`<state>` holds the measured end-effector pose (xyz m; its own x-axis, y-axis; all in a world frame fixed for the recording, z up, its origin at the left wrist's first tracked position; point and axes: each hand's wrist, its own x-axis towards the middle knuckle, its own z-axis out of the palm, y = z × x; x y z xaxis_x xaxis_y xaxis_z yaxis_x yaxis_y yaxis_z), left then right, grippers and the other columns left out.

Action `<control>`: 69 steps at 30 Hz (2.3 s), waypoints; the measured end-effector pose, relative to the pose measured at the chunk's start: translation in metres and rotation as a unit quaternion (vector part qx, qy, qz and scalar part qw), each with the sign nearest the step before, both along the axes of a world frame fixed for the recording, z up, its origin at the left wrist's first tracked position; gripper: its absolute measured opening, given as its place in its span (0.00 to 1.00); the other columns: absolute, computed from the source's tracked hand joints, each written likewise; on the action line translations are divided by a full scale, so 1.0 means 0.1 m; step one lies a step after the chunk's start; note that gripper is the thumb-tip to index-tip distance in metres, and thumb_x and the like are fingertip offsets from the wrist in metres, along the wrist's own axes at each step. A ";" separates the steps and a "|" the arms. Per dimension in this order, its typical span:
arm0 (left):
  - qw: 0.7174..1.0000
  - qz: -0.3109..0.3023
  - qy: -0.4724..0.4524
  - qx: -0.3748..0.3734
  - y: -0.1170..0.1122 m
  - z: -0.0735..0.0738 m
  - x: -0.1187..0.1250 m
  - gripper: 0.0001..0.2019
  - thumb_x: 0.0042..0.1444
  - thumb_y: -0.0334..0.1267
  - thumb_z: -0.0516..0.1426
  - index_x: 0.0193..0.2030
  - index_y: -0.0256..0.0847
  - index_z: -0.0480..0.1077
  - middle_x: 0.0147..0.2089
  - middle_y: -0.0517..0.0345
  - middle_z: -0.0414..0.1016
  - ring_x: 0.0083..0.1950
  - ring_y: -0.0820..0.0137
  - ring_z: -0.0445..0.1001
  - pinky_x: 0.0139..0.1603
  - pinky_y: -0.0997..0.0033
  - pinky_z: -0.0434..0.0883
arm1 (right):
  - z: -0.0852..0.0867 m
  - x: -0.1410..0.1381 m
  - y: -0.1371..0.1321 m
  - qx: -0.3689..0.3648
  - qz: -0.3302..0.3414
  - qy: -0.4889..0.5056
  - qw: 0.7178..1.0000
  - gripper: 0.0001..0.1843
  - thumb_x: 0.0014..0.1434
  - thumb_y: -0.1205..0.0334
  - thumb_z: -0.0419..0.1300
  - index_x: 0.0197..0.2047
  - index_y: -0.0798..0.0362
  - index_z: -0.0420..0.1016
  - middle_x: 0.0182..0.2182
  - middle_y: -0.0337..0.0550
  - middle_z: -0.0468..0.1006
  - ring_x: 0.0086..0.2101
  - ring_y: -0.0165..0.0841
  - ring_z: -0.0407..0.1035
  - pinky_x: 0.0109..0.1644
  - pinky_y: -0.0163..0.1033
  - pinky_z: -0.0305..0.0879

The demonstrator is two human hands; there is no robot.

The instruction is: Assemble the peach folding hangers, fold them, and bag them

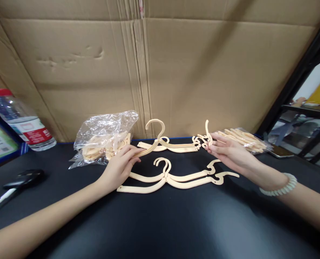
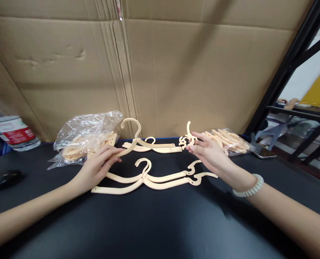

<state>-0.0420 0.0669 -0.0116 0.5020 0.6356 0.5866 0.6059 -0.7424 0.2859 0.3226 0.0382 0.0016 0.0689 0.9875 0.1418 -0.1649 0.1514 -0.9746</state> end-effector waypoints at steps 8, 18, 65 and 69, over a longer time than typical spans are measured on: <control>0.999 -0.041 0.011 -0.016 -0.02 0.02 0.00 0.11 0.66 0.32 0.48 0.48 0.42 0.69 0.43 0.55 0.70 0.39 0.68 0.76 0.42 0.68 0.74 | -0.03 -0.07 -0.03 -0.030 0.065 -0.042 0.997 0.16 0.43 0.58 0.75 0.30 0.51 0.72 0.33 0.39 0.78 0.41 0.36 0.76 0.52 0.43 0.73; 0.998 -0.067 0.001 -0.011 -0.05 0.03 0.01 0.10 0.66 0.30 0.48 0.47 0.42 0.68 0.43 0.56 0.68 0.37 0.71 0.75 0.42 0.69 0.73 | -0.01 -0.11 -0.03 -0.001 0.068 -0.059 0.996 0.16 0.41 0.56 0.76 0.29 0.52 0.76 0.29 0.37 0.75 0.33 0.28 0.71 0.44 0.38 0.72; 0.995 -0.096 0.025 0.001 -0.04 0.01 -0.02 0.12 0.67 0.30 0.48 0.52 0.42 0.68 0.44 0.54 0.72 0.40 0.69 0.75 0.43 0.69 0.72 | -0.04 -0.25 -0.16 0.004 0.054 -0.114 0.992 0.22 0.46 0.48 0.71 0.29 0.50 0.65 0.20 0.36 0.75 0.23 0.30 0.72 0.27 0.35 0.68; 0.996 -0.089 0.029 0.003 -0.05 0.02 0.00 0.13 0.68 0.31 0.48 0.55 0.42 0.67 0.42 0.54 0.73 0.40 0.69 0.74 0.43 0.69 0.71 | 0.00 -0.25 -0.17 0.024 0.046 -0.111 0.993 0.21 0.46 0.48 0.71 0.28 0.50 0.65 0.20 0.37 0.75 0.22 0.29 0.71 0.26 0.35 0.66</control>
<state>-0.0425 0.0614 -0.0097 0.6390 0.5304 0.5571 0.4805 -0.8408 0.2493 0.2972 0.0216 0.0018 -0.0585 0.9799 0.1909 0.0376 0.1932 -0.9804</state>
